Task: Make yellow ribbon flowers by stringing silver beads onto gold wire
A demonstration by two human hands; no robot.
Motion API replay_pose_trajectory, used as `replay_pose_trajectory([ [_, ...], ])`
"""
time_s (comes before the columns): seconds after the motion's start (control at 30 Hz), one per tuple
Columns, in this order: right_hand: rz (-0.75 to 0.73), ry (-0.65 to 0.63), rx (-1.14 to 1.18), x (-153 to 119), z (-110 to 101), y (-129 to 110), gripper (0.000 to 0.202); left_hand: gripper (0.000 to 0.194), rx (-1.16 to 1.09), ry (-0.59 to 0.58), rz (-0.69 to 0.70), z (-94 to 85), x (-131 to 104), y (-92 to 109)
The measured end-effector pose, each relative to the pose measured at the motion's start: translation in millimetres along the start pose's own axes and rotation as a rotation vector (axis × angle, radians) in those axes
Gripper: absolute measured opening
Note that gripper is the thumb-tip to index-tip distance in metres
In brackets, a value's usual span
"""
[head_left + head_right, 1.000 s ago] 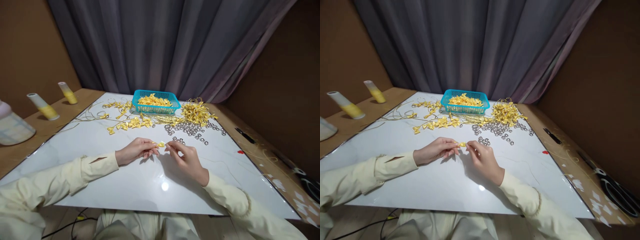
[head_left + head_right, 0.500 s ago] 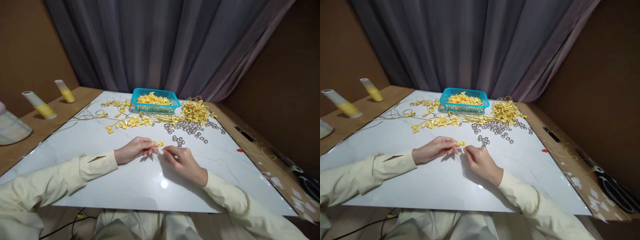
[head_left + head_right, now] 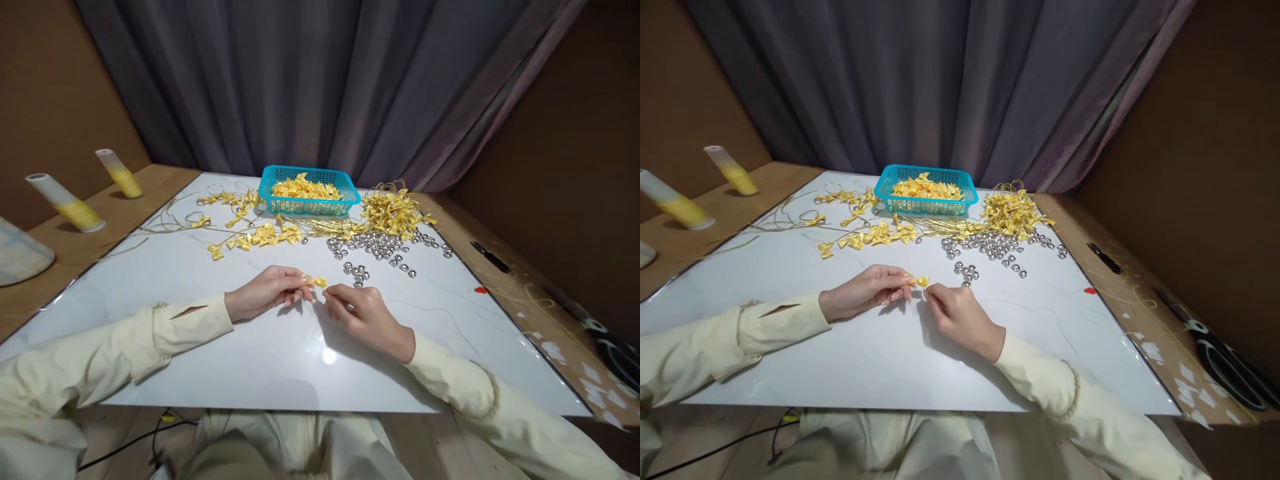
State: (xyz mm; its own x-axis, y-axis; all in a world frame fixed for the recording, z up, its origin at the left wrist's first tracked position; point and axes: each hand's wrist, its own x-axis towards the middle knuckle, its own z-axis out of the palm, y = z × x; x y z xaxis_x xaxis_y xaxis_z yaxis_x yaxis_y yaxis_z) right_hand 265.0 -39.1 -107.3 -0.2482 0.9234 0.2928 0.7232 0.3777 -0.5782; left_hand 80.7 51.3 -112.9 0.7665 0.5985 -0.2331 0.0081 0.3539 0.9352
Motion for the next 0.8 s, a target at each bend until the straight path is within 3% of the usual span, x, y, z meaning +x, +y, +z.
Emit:
replay_pose_trajectory([
  [0.8, -0.008, 0.022, 0.012, -0.8, 3.0, 1.0, 0.022, 0.027, 0.028, 0.006, 0.001, -0.8, -0.2, -0.4],
])
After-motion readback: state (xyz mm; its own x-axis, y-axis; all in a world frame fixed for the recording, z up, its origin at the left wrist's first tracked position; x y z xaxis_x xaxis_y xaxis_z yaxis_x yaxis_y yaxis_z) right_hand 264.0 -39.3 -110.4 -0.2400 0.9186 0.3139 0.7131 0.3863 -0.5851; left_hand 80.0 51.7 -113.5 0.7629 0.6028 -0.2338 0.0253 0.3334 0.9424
